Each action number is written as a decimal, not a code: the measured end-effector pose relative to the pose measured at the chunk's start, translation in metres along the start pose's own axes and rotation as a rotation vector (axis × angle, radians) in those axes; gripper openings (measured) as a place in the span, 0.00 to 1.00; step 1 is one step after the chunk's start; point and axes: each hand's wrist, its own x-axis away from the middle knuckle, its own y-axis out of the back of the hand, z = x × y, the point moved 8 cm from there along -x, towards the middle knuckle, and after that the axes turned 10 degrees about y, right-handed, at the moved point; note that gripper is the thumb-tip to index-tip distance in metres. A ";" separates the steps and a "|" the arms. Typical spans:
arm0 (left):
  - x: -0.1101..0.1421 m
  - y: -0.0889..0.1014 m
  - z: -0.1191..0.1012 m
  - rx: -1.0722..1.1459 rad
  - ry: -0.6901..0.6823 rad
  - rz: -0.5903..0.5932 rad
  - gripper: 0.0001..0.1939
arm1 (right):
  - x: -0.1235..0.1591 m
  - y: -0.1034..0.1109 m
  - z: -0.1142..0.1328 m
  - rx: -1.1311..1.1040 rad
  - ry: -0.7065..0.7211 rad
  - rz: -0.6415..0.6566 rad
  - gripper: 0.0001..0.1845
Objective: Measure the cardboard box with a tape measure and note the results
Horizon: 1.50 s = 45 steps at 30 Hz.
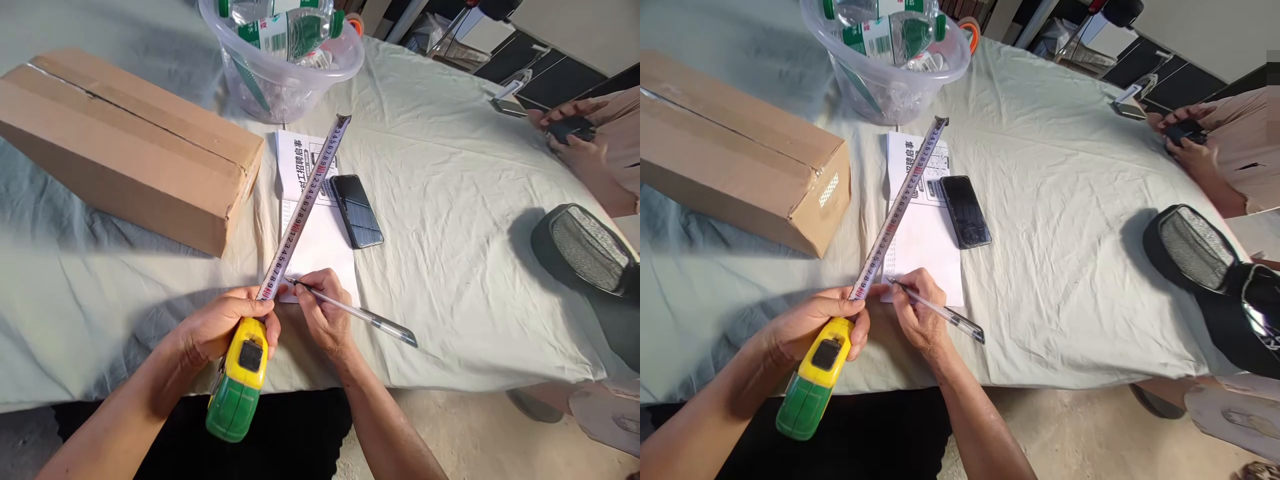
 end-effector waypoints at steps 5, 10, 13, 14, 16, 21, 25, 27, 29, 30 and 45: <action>0.000 0.000 0.000 0.005 -0.013 0.002 0.07 | 0.001 0.000 0.000 0.004 0.002 0.007 0.05; 0.000 0.001 0.000 0.005 -0.024 0.005 0.08 | 0.001 0.002 -0.002 -0.024 -0.020 -0.018 0.04; 0.000 0.001 -0.001 -0.002 -0.028 0.006 0.09 | 0.001 0.002 -0.001 0.005 -0.018 -0.020 0.04; 0.000 0.001 -0.001 -0.004 -0.026 0.006 0.09 | 0.001 0.002 -0.001 0.007 -0.013 -0.019 0.05; 0.000 0.001 0.000 -0.008 -0.019 0.010 0.09 | 0.000 0.001 0.000 0.000 -0.010 -0.009 0.05; 0.000 0.001 0.000 -0.012 -0.017 -0.009 0.08 | 0.000 0.001 0.001 0.003 -0.013 0.001 0.04; 0.001 0.001 0.000 -0.008 -0.015 -0.024 0.09 | 0.002 0.003 -0.002 0.013 -0.022 -0.010 0.04; 0.001 0.001 0.000 -0.008 -0.015 -0.022 0.10 | 0.004 0.005 -0.005 -0.001 -0.042 -0.042 0.05; 0.001 0.001 0.001 -0.003 -0.015 -0.018 0.11 | 0.005 0.006 -0.006 -0.003 -0.051 -0.062 0.06; 0.001 0.001 0.001 -0.001 -0.013 -0.016 0.11 | 0.005 0.006 -0.006 0.000 -0.049 -0.062 0.06; 0.001 0.000 -0.001 -0.017 -0.013 -0.002 0.14 | 0.001 0.004 0.001 0.036 -0.026 -0.032 0.06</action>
